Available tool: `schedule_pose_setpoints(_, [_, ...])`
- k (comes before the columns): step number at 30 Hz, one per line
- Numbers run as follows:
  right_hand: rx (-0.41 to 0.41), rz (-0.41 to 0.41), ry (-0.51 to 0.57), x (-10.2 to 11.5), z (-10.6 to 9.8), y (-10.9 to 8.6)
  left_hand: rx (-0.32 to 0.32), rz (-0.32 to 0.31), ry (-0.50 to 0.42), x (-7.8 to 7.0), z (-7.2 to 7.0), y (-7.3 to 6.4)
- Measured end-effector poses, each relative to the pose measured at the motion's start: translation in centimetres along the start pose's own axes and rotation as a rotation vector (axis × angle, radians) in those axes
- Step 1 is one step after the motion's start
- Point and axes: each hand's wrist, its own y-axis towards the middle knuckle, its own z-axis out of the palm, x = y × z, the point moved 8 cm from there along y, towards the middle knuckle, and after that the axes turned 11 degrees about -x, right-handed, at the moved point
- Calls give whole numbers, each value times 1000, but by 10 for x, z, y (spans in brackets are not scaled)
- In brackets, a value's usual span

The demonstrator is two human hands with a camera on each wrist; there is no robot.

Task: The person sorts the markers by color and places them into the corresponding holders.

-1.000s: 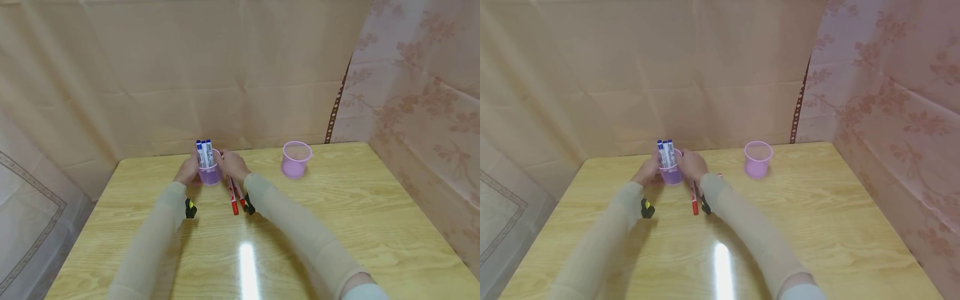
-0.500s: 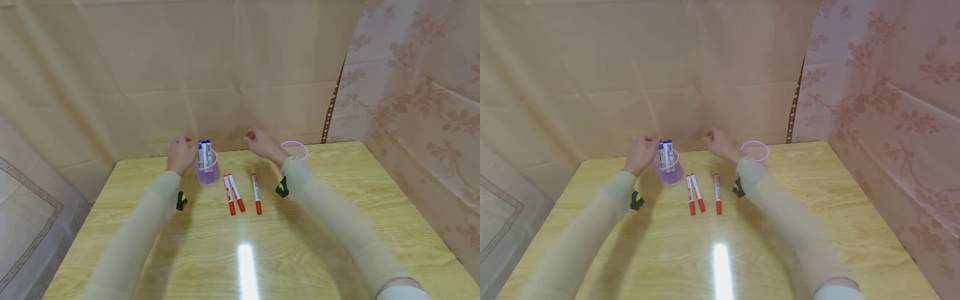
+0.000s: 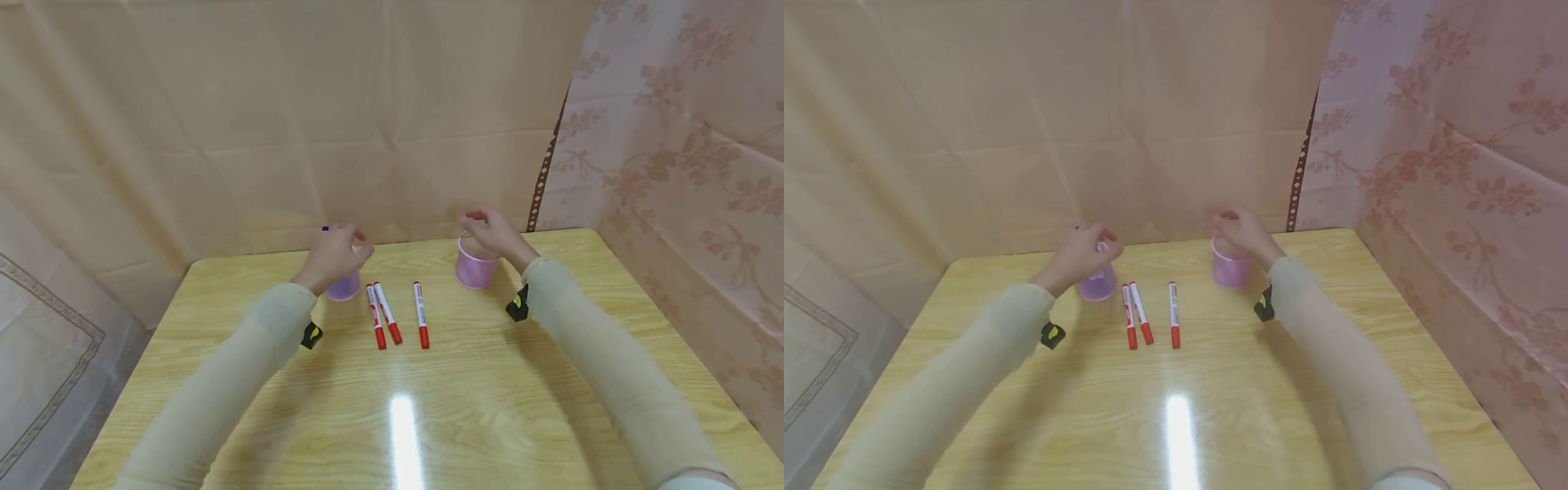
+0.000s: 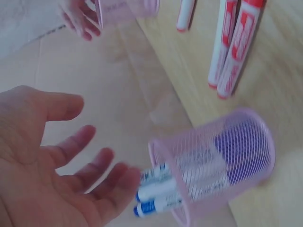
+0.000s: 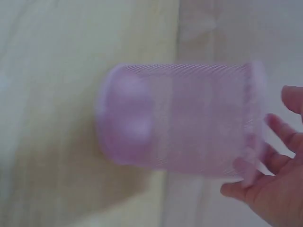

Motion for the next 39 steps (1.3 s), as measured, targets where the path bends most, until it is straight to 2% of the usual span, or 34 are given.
schedule_pose_setpoints(4, [-88,39,85,-26,-2,-5,93,-39,-52,-4,19,-9])
schedule_pose_setpoints(6, [-116,90,134,-38,-2,-8,142,-72,-92,-4,28,-14])
schedule_pose_setpoints(8, [-119,153,232,-48,-2,-10,189,-104,-122,-3,37,-19])
schedule_pose_setpoints(13, [-56,349,528,-70,3,-18,315,-163,-129,5,63,-30])
schedule_pose_setpoints(16, [9,404,592,-77,7,-21,360,-202,-124,13,78,-36])
schedule_pose_setpoints(20, [76,402,600,-79,8,-23,374,-247,-102,23,93,-39])
schedule_pose_setpoints(25, [113,394,605,-75,10,-22,371,-305,-88,32,104,-39])
schedule_pose_setpoints(31, [60,455,616,-75,14,-21,283,-331,-75,37,108,-35])
schedule_pose_setpoints(35, [23,470,605,-74,17,-22,224,-365,-108,40,111,-33])
schedule_pose_setpoints(39, [5,476,623,-73,20,-21,196,-407,-106,42,111,-33])
